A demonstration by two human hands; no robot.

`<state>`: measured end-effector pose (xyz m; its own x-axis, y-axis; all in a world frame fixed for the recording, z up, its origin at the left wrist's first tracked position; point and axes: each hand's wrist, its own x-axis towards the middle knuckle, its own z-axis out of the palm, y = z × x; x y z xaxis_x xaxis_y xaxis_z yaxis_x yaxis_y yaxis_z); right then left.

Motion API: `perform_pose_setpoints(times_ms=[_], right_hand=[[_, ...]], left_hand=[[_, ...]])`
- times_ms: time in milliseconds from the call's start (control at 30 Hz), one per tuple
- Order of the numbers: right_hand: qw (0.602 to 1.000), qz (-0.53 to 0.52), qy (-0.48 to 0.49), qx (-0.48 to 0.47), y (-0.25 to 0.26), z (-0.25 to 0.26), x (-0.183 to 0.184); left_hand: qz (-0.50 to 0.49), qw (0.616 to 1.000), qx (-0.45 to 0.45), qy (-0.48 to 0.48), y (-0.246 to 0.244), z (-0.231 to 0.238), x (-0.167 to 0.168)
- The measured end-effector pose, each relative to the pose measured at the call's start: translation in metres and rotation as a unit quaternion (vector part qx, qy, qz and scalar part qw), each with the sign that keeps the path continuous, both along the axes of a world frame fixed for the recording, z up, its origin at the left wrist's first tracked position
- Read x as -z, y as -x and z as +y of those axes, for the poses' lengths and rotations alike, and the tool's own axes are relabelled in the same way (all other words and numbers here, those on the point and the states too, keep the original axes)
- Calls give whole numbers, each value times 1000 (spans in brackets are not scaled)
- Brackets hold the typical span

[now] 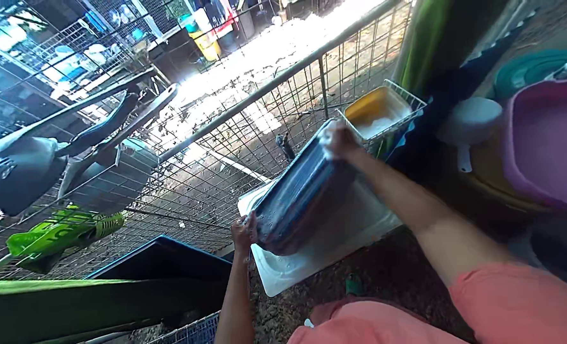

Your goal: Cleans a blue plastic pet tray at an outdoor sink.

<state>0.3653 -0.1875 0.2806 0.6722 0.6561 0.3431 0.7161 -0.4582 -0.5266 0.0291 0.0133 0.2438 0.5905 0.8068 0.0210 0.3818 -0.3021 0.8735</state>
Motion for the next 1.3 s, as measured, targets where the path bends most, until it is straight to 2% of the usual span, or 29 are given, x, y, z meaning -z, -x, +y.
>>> perform_pose_setpoints(times_ms=[67,100,167,233,267,300,367,433,500,533,600,633,667,733,767,833,867,900,967,1033,1067,1167,1233,1300], right_hand=[[993,78,16,82,-30,-5,-14],[994,63,28,83,-15,-2,-12],[997,-64,31,-20,54,13,10],[983,-34,25,-177,135,30,18],[974,1,20,-225,161,32,14],[973,16,20,-231,169,32,9],[987,18,34,-155,135,26,-1],[996,24,49,-72,54,16,-1],[995,82,26,-50,-33,5,2],[984,165,-27,-59,-67,-1,6],[911,373,-155,-79,-103,-12,27],[877,436,-186,-77,-100,-20,27],[866,452,-203,-64,-86,-27,17],[879,415,-221,-76,-61,-32,-9],[892,377,-227,-104,-43,-32,-28],[925,238,-227,-193,-8,-22,-65],[934,149,-216,-241,19,-15,-88],[932,113,-194,-284,52,-8,-119],[944,89,-61,-313,129,11,-164],[943,58,38,-326,191,31,-162],[938,47,49,-341,205,37,-150],[941,-17,26,-337,184,30,-117],[954,-89,19,-285,122,17,-93],[974,-133,-27,-181,46,-1,-74]], left_hand=[[3,1000,-9,1,-2,-1,0],[-1,1000,-15,1,-3,0,0],[-14,1000,-15,-2,-6,2,1],[-12,1000,-6,-3,-8,0,0],[-10,1000,-1,0,-6,-3,-2],[-9,1000,2,2,-4,-5,-2],[-28,1000,3,7,2,-5,1],[-54,998,2,14,10,-7,3],[-80,997,4,22,14,-11,5],[-93,995,6,24,16,-13,7],[-112,993,4,32,22,-17,12],[-117,993,-1,32,27,-20,14],[-122,992,-4,30,36,-20,16],[-93,996,-7,12,55,-9,21],[-41,999,2,-8,66,-2,21],[84,993,71,-42,71,3,1],[114,984,116,-66,61,-4,-16],[101,982,138,-81,45,-19,-36],[-37,990,118,-66,15,-46,-65],[-170,980,100,-12,3,-56,-85],[-184,978,98,-6,4,-57,-94],[-175,982,74,-15,6,-60,-93],[-162,986,43,9,14,-51,-83],[-178,983,32,26,17,-43,-81]])
